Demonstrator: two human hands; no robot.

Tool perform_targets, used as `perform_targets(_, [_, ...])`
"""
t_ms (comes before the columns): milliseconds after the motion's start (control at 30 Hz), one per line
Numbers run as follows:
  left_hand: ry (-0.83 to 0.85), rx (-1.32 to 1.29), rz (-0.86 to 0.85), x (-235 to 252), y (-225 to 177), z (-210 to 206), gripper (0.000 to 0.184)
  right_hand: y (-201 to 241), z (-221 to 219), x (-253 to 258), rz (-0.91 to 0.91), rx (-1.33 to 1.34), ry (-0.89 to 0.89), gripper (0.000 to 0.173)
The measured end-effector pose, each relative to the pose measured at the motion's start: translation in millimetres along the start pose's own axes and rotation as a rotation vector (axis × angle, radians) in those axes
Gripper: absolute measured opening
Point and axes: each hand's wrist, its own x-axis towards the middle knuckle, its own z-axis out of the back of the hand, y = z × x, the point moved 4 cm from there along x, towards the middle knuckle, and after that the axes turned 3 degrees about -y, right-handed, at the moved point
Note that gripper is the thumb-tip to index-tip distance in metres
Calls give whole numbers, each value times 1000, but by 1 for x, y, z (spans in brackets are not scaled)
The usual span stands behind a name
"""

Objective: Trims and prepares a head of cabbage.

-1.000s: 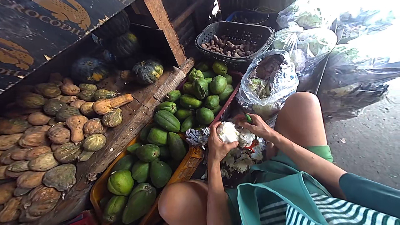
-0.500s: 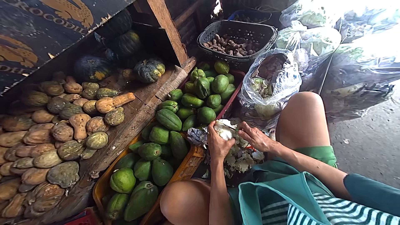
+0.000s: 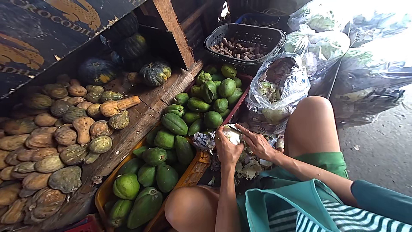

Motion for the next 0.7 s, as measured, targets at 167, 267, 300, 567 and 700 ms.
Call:
perform_targets(167, [-65, 91, -41, -7, -5, -5, 97, 3, -3, 1, -89, 15, -3, 49])
perform_targets(267, [-198, 196, -177, -10, -7, -8, 90, 2, -5, 2, -147, 30, -2, 49])
perform_targets(300, [-223, 216, -207, -11, -7, -9, 88, 3, -5, 2, -160, 38, 3, 49])
perform_targets(567, [25, -77, 12, -4, 2, 3, 103, -8, 5, 8, 125, -86, -34, 44])
perform_targets(700, [107, -235, 26, 1, 9, 3, 103, -20, 14, 10, 251, -43, -16, 44])
